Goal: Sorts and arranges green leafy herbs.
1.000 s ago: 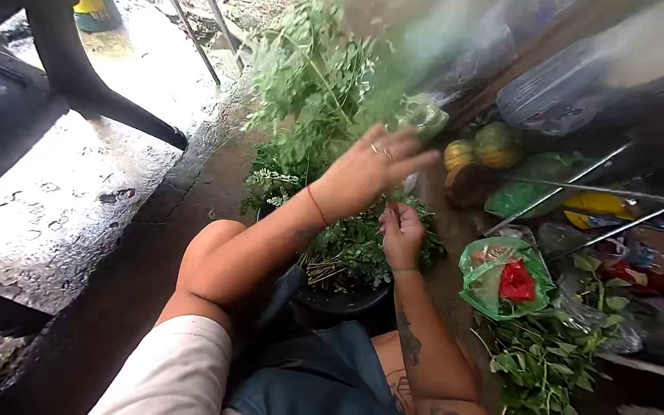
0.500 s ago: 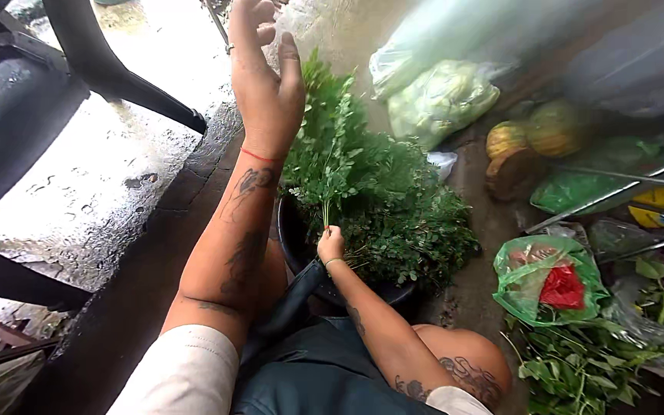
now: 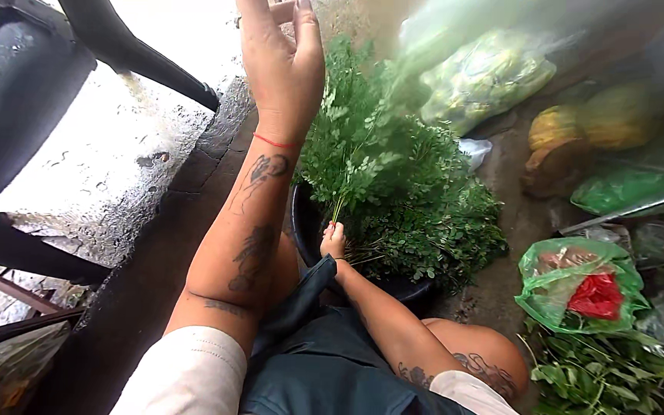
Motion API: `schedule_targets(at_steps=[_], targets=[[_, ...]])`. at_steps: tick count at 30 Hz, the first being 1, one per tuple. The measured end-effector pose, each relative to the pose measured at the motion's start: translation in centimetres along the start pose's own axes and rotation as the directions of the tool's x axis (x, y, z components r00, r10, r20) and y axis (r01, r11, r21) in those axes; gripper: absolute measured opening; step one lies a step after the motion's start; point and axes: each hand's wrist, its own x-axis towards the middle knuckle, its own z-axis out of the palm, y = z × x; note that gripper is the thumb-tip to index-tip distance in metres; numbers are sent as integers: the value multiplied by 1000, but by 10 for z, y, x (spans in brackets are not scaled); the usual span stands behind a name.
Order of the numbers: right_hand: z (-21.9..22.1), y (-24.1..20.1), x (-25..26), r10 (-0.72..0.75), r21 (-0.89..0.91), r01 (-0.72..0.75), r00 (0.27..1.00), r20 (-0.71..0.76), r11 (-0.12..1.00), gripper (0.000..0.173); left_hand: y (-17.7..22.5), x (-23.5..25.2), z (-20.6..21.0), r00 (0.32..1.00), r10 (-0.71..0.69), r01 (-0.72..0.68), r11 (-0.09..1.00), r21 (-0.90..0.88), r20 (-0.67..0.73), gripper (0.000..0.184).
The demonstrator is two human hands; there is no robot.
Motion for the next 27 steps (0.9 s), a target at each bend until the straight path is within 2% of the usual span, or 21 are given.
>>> schedule_targets(at_steps=[2,4,8,10,13,16,17,19,21,24,27], targets=[[-3,-3,5,151,-201,-116,973,172,973,37,-2,-2,2,999,-23,22,999,32,42,25],[-8,-14,8,210,-300,-140,954,215,944,36,-3,-2,3,991,-89,80,993,84,102,29],[-8,-34,9,109,-165,-84,983,149,983,33,-4,-1,-3,961,-168,151,984,91,220,38],[-6,-36,17,111,-178,-75,974,198,981,35,-8,-1,-1,954,-155,146,988,53,255,42],[-10,-45,34,224,-308,-99,887,403,946,36,-16,-2,4,944,-145,143,989,27,297,56],[-19,-57,40,296,-393,-72,783,547,917,42,-19,-7,16,930,-175,163,985,64,324,60],[-23,-57,38,299,-376,-90,781,548,922,42,-17,-9,20,920,-192,175,981,81,341,59],[-32,-46,32,294,-264,-183,823,486,947,37,-17,-13,30,908,-207,184,978,96,365,53],[-41,-23,24,383,-111,-373,819,427,921,34,-14,-17,39,883,-223,193,975,115,413,45],[-57,29,15,636,93,-724,653,411,683,37,-5,-24,51,807,-249,168,966,196,535,29],[-76,70,9,782,316,-831,546,300,459,40,3,-34,63,686,-247,95,963,253,684,32]])
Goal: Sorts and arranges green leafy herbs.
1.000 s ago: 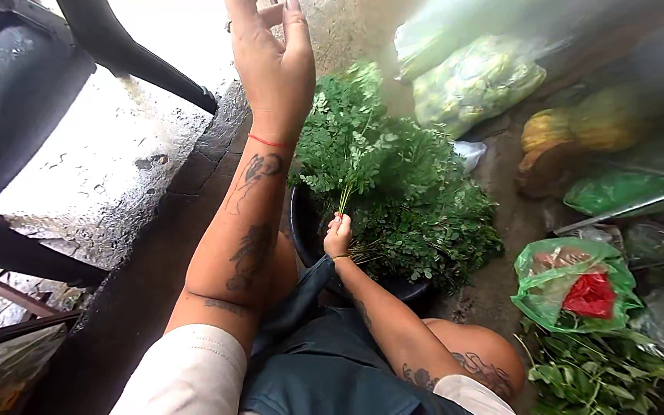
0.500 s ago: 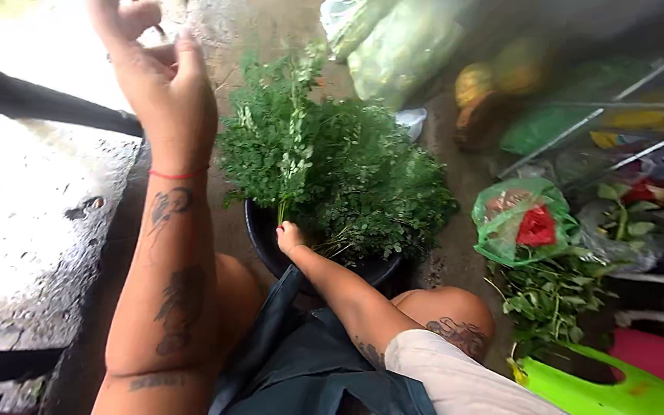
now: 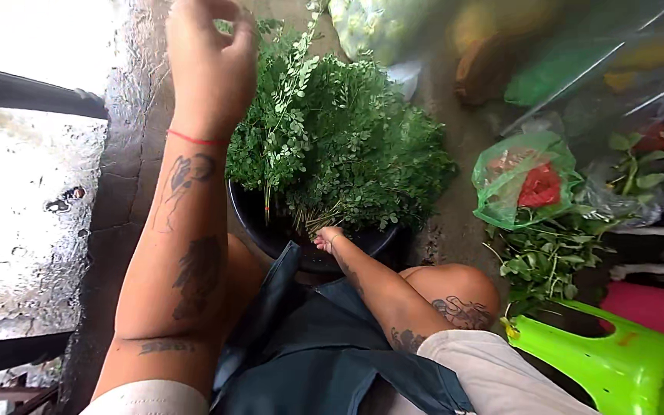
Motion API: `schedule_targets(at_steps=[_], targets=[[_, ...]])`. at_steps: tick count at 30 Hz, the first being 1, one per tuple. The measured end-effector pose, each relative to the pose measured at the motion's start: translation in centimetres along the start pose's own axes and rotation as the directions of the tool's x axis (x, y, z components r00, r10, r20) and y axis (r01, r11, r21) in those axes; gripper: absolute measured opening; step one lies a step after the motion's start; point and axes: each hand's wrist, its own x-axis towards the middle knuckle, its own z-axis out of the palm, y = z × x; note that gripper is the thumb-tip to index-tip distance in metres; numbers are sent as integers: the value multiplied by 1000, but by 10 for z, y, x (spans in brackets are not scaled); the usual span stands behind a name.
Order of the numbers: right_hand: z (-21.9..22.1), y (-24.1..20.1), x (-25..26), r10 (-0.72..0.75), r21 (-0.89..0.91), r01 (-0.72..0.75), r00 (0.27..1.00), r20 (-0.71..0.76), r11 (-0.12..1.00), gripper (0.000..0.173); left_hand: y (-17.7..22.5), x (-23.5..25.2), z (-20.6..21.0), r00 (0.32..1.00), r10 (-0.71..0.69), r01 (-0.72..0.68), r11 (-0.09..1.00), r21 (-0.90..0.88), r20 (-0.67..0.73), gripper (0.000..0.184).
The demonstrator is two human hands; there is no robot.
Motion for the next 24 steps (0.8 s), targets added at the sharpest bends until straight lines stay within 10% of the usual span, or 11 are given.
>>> schedule_targets(at_steps=[10,24], targets=[[4,-2,29,-62,265,115,978,-199,957,99,5,-13,22,937,113,-211,937,277,331,39],[-34,23,29,-248,97,285,926,-286,954,51,14,-7,42,888,59,-216,929,299,457,35]])
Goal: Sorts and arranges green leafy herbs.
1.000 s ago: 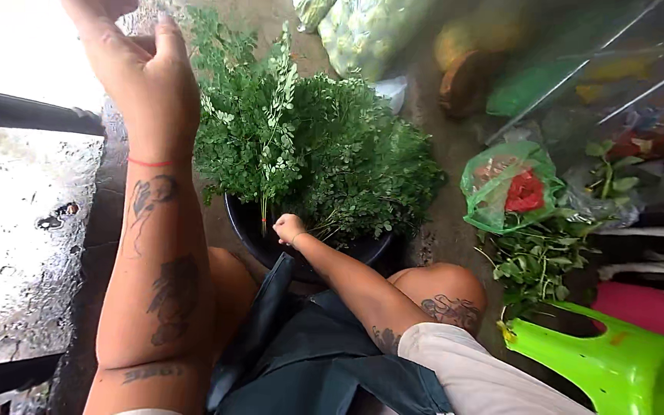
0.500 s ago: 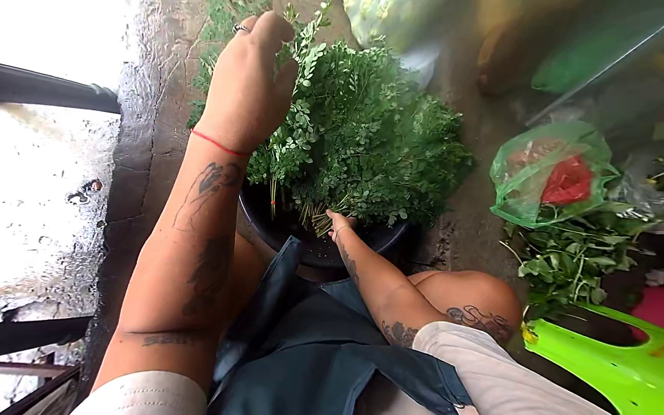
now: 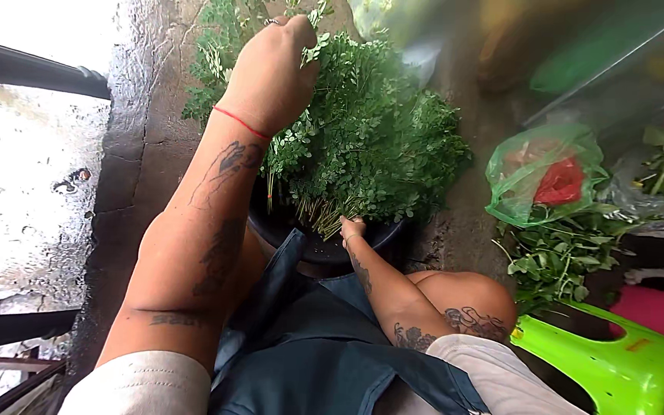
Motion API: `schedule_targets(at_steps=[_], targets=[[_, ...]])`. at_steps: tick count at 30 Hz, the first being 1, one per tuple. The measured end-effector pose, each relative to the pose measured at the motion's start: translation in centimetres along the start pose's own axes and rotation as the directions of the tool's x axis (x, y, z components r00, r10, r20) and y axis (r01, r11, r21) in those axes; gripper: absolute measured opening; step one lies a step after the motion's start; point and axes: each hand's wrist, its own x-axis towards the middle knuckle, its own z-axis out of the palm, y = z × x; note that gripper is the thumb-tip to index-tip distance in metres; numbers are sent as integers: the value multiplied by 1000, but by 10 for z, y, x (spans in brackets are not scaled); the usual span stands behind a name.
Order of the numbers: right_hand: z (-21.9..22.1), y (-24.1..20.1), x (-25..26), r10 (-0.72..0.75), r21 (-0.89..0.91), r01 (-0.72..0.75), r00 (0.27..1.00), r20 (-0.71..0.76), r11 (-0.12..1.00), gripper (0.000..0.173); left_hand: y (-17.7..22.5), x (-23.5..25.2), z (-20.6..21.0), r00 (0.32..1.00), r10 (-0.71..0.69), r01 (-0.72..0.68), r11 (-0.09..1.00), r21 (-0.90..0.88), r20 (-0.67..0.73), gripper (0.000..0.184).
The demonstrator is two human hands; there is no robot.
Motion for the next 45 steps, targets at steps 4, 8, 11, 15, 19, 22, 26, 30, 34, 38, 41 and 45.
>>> schedule_targets(at_steps=[4,8,11,15,19,22,26,30,34,38,41,45], targets=[[-6,-1,-6,-4,58,1,998,64,998,51,10,1,16,991,50,-57,997,53,121,34],[-16,-8,-12,70,50,-75,994,85,996,54,24,-1,69,933,37,-73,994,87,359,27],[-21,-11,-21,49,102,-61,992,118,993,52,24,1,143,799,-50,30,999,43,599,28],[-31,-11,-29,26,129,-41,992,121,991,49,8,-33,245,585,-287,341,936,92,759,31],[-37,-9,-29,-29,232,-11,986,166,973,44,1,-79,299,561,-315,718,645,-261,766,58],[-40,-6,-30,-68,235,30,985,156,972,39,6,-84,309,566,-319,773,526,-356,760,53],[-41,-7,-32,-83,222,47,984,157,974,36,5,-68,305,555,-340,705,677,-212,759,53],[-47,-13,-35,-24,381,-54,980,196,923,42,15,-66,296,602,-357,636,755,-159,714,48],[-57,-12,-40,-68,512,-87,959,277,855,47,33,-76,276,588,-348,713,649,-264,730,38],[-76,-17,-39,-113,546,-160,895,432,822,41,30,-74,267,548,-328,777,542,-321,770,36],[-91,-18,-42,-148,579,-199,856,496,791,32,36,-77,257,557,-293,788,482,-383,777,34],[-104,-17,-49,-112,585,-227,867,485,778,25,41,-80,246,554,-261,787,474,-395,790,39]])
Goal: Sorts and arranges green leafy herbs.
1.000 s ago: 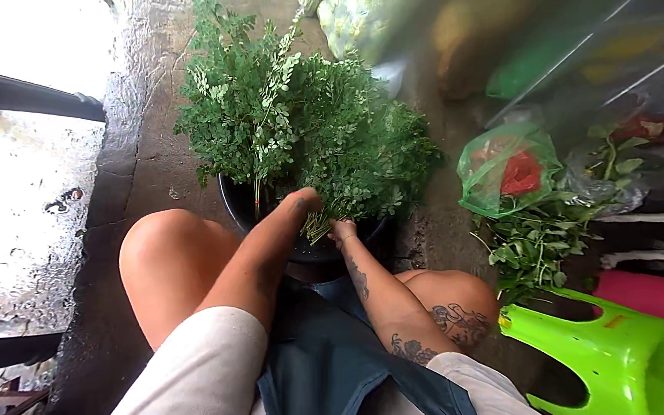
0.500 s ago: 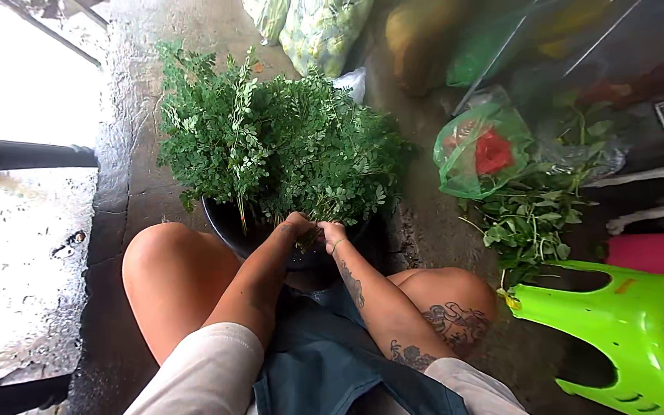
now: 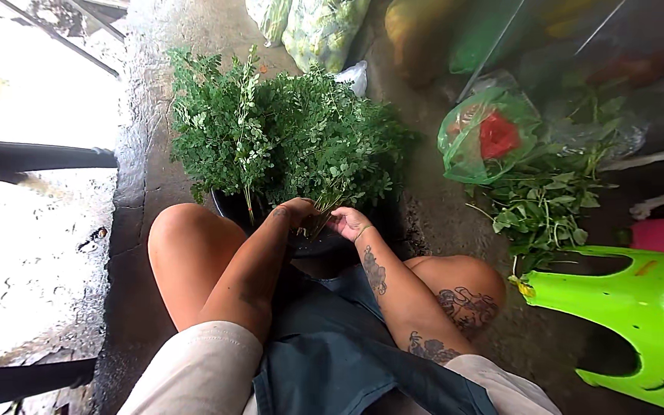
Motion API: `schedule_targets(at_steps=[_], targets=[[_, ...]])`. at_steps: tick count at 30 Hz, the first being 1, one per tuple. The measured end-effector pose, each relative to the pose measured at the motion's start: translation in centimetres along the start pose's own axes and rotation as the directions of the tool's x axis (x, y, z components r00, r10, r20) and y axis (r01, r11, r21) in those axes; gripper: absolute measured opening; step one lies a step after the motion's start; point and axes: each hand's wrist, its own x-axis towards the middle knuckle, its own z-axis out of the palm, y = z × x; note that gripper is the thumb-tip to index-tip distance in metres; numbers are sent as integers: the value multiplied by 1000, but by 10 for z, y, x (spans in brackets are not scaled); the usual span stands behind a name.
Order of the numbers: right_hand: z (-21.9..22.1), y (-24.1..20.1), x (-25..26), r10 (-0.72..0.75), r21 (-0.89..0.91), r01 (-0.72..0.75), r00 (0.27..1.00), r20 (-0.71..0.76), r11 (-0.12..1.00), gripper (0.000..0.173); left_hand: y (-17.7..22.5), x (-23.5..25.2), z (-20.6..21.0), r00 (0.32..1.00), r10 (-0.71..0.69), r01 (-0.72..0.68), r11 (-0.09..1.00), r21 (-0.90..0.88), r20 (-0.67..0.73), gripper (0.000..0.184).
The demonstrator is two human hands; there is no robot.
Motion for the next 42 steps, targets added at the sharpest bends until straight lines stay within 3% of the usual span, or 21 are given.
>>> schedule_targets(at_steps=[5,10,15,20,26,30,37,42], targets=[[5,-4,-11,106,-140,-123,987,-121,983,28,-3,-9,6,999,28,-27,998,-60,18,42],[5,2,-16,76,-101,-96,979,-191,990,32,-10,-3,0,998,43,-40,997,-71,42,44],[17,9,-21,35,13,-33,976,-214,999,13,-18,4,-2,993,71,-66,996,-55,92,50],[21,21,-17,7,-120,-38,969,-246,992,46,-21,9,-1,988,77,-66,994,-90,132,59],[23,20,-20,13,-116,-46,963,-269,992,46,-21,15,0,983,82,-59,987,-147,162,38],[19,21,-13,-24,-127,-13,959,-283,992,54,-20,15,0,985,79,-55,987,-150,155,38],[24,12,-19,-17,-88,-11,948,-316,996,24,-19,17,2,991,48,-30,989,-142,122,45],[23,12,-28,39,66,-18,944,-328,998,21,-19,17,0,996,22,-8,986,-167,85,38]])
